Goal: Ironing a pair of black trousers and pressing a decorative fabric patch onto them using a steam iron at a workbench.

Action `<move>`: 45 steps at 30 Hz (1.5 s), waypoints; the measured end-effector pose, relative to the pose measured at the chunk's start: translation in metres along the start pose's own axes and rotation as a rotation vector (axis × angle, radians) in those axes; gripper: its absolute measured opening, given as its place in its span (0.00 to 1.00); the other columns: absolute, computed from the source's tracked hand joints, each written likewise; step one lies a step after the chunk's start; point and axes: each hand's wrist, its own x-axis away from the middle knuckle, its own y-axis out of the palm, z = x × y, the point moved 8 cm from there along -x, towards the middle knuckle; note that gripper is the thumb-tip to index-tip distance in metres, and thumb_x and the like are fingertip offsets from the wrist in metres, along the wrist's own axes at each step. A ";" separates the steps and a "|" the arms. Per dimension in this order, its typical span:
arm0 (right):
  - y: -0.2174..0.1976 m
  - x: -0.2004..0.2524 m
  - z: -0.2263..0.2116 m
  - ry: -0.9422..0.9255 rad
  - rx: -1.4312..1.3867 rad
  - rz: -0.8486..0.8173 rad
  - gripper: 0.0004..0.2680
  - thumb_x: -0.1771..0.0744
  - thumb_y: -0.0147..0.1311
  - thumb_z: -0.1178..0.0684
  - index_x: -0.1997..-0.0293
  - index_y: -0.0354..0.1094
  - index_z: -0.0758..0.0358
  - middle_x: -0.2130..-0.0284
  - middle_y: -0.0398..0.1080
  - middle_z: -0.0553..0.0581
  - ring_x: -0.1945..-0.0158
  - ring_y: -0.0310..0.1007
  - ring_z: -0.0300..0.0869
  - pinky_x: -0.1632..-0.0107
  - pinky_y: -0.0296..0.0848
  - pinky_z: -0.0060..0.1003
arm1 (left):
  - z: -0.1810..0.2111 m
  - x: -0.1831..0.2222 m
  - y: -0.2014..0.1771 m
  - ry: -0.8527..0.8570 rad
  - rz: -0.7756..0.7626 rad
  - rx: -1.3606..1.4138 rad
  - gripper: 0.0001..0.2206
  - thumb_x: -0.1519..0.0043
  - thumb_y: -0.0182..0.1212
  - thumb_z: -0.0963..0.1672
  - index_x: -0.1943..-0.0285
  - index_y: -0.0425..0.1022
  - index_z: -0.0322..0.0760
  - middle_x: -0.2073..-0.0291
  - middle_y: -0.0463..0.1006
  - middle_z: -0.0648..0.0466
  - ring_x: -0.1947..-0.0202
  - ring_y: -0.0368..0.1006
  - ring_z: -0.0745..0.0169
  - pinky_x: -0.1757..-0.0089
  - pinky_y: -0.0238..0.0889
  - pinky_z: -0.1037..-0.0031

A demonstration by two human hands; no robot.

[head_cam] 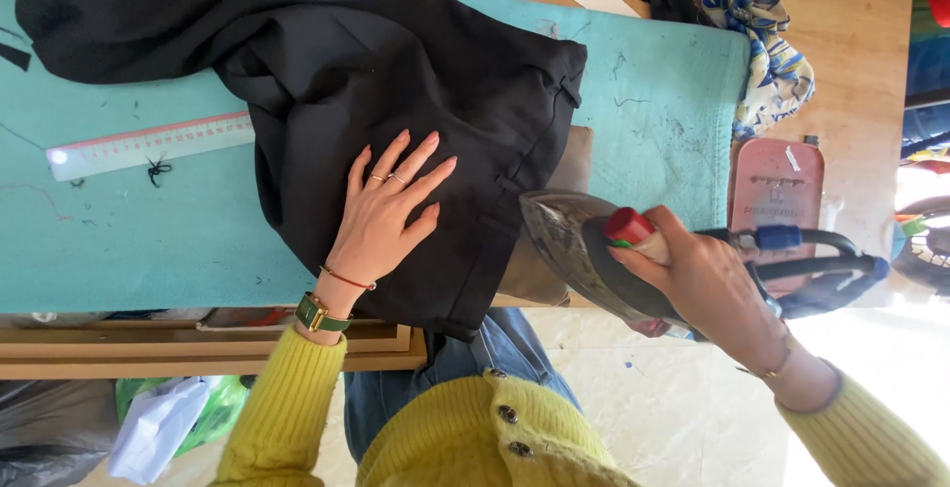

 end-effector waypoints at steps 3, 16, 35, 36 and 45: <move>0.005 0.009 0.044 0.114 0.013 -0.110 0.17 0.33 0.51 0.35 0.45 0.62 0.51 0.80 0.78 0.61 0.75 0.82 0.54 0.62 0.77 0.47 | 0.014 -0.001 -0.018 0.075 0.032 -0.082 0.25 0.33 0.56 0.45 0.24 0.64 0.52 0.23 0.56 0.58 0.24 0.51 0.47 0.34 0.45 0.43; 0.007 -0.026 0.264 0.532 -0.393 0.208 0.13 0.24 0.46 0.45 0.50 0.61 0.68 0.81 0.66 0.65 0.85 0.60 0.54 0.86 0.61 0.49 | 0.011 -0.001 -0.016 0.021 0.019 -0.113 0.27 0.33 0.55 0.46 0.23 0.60 0.49 0.22 0.53 0.53 0.23 0.51 0.50 0.33 0.44 0.46; 0.116 0.000 -0.014 -0.315 -0.974 -0.517 0.15 0.30 0.43 0.45 0.42 0.70 0.60 0.35 0.67 0.56 0.33 0.67 0.46 0.35 0.68 0.44 | -0.036 0.134 -0.058 -0.776 0.661 0.085 0.30 0.31 0.53 0.54 0.24 0.56 0.34 0.33 0.65 0.43 0.33 0.58 0.40 0.38 0.52 0.52; 0.132 0.027 -0.048 -0.284 -0.895 -0.852 0.20 0.32 0.44 0.40 0.34 0.68 0.55 0.29 0.62 0.53 0.27 0.61 0.46 0.32 0.64 0.45 | -0.047 0.151 -0.043 -0.928 0.618 0.346 0.36 0.34 0.56 0.54 0.22 0.51 0.31 0.40 0.72 0.45 0.41 0.63 0.47 0.42 0.54 0.58; 0.172 0.017 -0.119 -0.129 -1.783 -0.783 0.09 0.31 0.53 0.46 0.64 0.68 0.59 0.66 0.76 0.57 0.63 0.76 0.44 0.56 0.73 0.39 | -0.054 0.135 -0.056 -0.751 0.760 0.667 0.14 0.30 0.54 0.49 0.67 0.64 0.41 0.74 0.55 0.62 0.72 0.51 0.72 0.66 0.46 0.75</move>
